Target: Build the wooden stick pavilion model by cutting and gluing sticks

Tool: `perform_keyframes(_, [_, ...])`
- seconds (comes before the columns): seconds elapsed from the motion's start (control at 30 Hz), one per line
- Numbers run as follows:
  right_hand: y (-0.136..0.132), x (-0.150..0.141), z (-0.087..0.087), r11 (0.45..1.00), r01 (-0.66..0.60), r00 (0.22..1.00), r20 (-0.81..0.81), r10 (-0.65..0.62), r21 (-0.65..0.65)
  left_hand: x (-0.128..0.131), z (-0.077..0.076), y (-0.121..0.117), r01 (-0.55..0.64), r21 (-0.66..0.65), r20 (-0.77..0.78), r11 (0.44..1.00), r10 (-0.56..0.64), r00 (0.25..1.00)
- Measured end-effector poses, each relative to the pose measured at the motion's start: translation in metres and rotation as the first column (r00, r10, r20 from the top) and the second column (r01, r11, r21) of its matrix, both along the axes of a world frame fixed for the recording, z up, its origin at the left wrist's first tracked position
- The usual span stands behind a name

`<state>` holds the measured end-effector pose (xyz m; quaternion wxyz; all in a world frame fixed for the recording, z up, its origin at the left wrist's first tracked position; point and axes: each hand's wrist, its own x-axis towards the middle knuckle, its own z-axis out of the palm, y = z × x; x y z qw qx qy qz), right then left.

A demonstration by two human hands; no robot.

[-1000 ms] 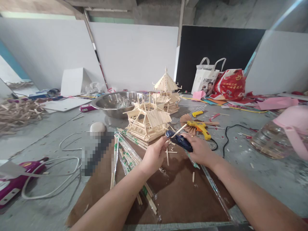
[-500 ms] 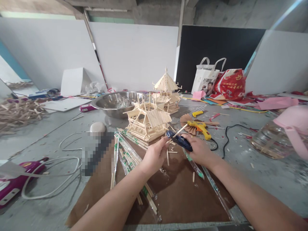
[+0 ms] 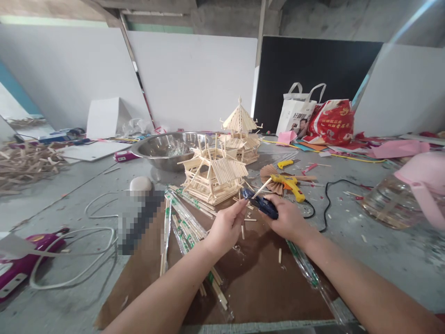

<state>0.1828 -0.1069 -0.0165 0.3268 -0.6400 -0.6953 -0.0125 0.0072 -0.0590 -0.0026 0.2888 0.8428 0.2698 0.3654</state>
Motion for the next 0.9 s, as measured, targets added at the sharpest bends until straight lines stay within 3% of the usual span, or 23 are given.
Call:
perform_keyframes(0.5, [-0.0016, -0.0045, 0.0095, 0.995, 0.055, 0.997, 0.061, -0.050, -0.086, 0.0024, -0.0042, -0.0020, -0.033, -0.065, -0.009, 0.997, 0.033, 0.999])
perform_keyframes(0.73, [0.0000, -0.0088, 0.0082, 0.991, 0.103, 0.992, 0.078, -0.097, -0.084, 0.0050, -0.0057, -0.0031, -0.185, -0.074, 0.017, 0.980, 0.186, 0.982])
perform_keyframes(0.9, [0.0005, -0.0089, 0.0068, 0.997, 0.046, 0.999, 0.027, -0.045, -0.058, 0.0053, -0.0030, -0.0023, -0.114, -0.128, 0.089, 0.985, 0.126, 0.988])
